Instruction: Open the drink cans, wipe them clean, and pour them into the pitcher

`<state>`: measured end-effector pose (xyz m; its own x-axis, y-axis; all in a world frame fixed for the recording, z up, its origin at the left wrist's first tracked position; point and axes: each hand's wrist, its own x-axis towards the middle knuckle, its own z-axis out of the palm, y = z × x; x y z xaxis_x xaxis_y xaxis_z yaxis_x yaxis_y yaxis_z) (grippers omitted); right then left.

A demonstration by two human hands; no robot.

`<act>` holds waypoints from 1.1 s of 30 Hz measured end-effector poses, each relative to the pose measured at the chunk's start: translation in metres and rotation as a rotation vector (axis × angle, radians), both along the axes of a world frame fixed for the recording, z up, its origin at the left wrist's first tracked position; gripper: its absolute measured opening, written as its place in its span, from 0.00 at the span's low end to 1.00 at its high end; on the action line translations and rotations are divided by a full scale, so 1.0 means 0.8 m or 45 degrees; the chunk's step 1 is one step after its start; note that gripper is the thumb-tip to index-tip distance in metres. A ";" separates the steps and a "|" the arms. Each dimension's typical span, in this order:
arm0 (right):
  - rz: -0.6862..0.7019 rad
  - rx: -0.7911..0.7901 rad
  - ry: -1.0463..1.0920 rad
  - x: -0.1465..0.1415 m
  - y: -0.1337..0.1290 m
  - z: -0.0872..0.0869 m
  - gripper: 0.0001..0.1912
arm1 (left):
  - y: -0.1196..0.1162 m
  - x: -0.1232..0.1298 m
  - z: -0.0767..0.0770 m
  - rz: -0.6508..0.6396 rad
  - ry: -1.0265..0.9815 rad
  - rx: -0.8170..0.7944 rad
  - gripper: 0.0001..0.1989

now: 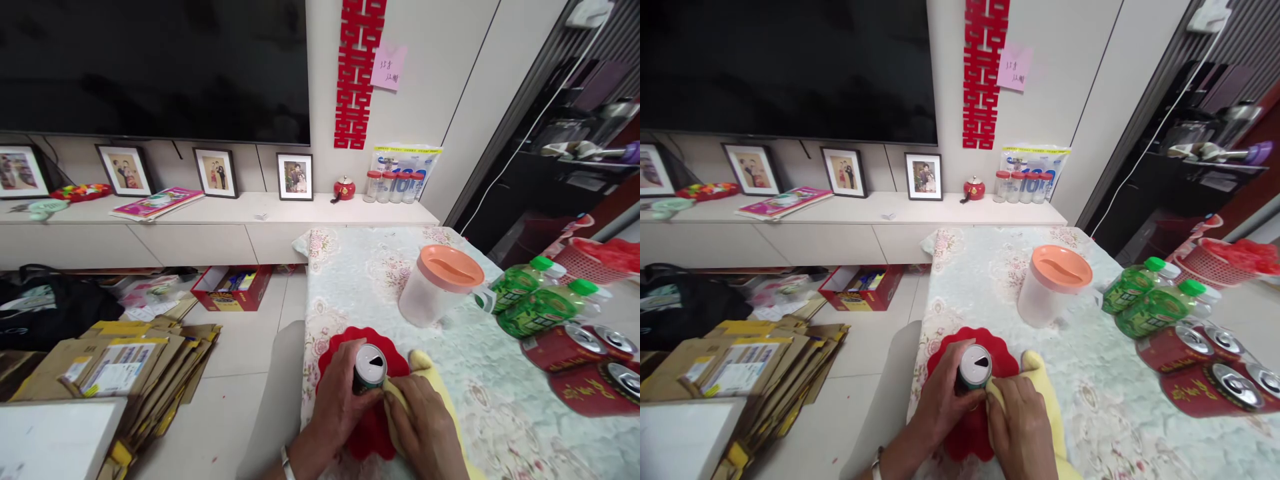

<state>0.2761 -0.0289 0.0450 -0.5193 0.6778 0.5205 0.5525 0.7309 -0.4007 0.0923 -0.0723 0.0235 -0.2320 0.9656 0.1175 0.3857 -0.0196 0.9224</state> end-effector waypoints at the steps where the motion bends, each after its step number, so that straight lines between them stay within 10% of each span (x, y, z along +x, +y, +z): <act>1: 0.009 -0.028 0.012 0.002 -0.001 -0.001 0.07 | 0.000 0.000 -0.001 0.002 0.001 0.008 0.36; 21: -0.234 -0.063 0.005 -0.009 -0.002 -0.029 0.08 | 0.001 -0.003 0.008 -0.039 0.053 0.127 0.37; 33: -0.356 0.184 -0.465 -0.032 -0.007 -0.016 0.10 | 0.004 -0.004 -0.002 -0.031 0.044 0.070 0.38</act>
